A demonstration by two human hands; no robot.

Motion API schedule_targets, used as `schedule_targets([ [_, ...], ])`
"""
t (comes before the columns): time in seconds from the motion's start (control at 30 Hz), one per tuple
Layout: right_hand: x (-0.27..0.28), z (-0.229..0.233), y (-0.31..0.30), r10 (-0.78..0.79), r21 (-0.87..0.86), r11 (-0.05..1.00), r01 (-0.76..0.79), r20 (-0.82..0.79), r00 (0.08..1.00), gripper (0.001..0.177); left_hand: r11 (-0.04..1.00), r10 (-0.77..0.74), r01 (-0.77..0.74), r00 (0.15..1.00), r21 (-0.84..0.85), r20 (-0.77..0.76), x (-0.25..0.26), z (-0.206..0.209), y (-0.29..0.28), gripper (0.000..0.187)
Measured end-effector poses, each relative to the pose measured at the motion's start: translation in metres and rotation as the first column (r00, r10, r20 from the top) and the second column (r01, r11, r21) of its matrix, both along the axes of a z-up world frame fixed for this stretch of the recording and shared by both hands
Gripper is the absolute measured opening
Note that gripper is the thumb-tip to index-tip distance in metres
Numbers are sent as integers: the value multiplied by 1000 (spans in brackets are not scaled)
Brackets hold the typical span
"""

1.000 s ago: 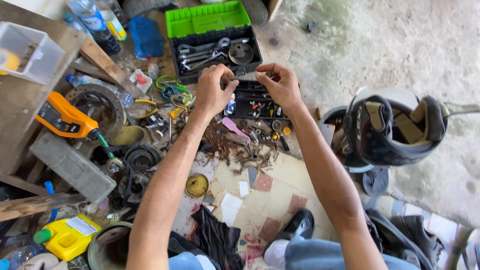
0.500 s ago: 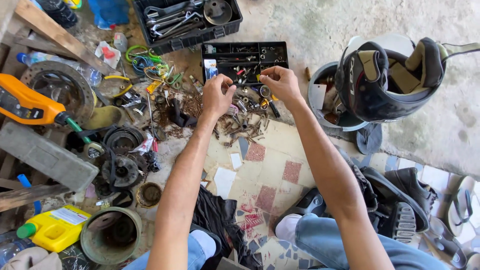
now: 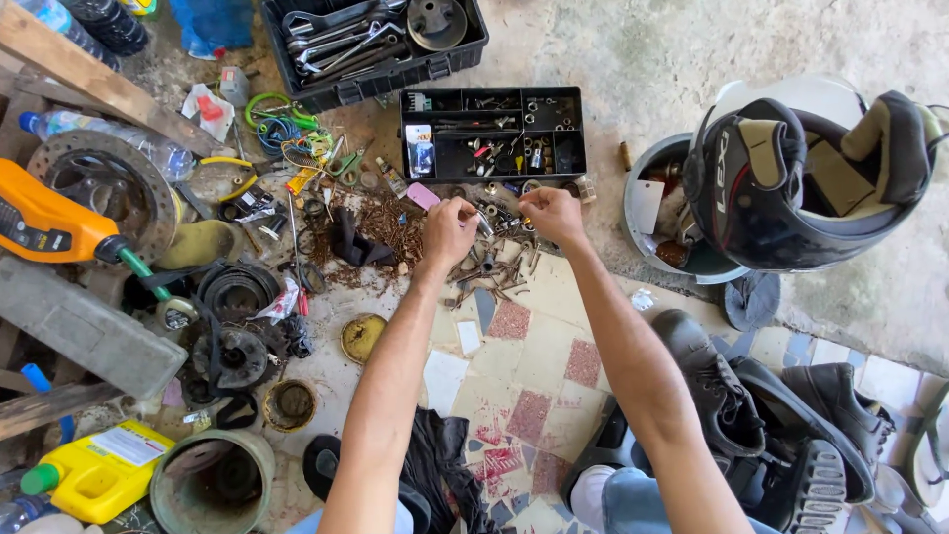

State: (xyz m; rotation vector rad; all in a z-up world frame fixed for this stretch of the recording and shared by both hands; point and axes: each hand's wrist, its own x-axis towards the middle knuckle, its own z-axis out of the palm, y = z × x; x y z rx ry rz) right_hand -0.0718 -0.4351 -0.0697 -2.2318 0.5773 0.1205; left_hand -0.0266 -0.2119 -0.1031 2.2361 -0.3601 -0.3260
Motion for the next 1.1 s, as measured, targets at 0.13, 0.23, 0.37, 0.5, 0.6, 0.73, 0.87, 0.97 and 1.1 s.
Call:
schedule_targets([
  [0.13, -4, -41, -3, 78, -64, 995, -82, -63, 995, 20, 997, -5, 9, 998, 78, -56, -1, -12, 0, 11],
  [0.23, -9, -52, -2, 157, -96, 981, -169, -121, 980, 18, 994, -14, 21, 998, 110, -65, -3, -41, -1, 14],
  [0.37, -11, -63, -7, 200, -116, 966, -230, -228, 953, 19, 984, -53, 75, 989, 163, -136, -9, -53, 6, 15],
  [0.5, -25, -73, -27, 201, -145, 955, -257, -318, 927, 20, 976, -78, 113, 979, 184, -191, -15, -40, 2, 18],
  [0.6, -37, -67, -33, 189, -178, 945, -274, -387, 903, 14, 979, -101, 127, 981, 158, -167, -22, -38, -7, 19],
  [0.73, -51, -66, -28, 139, -155, 952, -263, -548, 825, 10, 971, -142, 161, 983, 174, -118, -30, -20, -23, 21],
  [0.87, -62, -67, -5, 143, 26, 986, -167, -657, 740, 32, 970, -157, 186, 971, 155, -183, -30, -30, -37, 21],
  [0.97, -62, -81, 15, 163, 77, 986, -145, -572, 804, 33, 969, -162, 196, 964, 152, -209, -29, -33, -39, 21],
  [1.1, -53, -124, 32, 138, -83, 982, -167, -279, 950, 26, 979, -172, 169, 985, 117, 14, -25, -30, -26, 19],
])
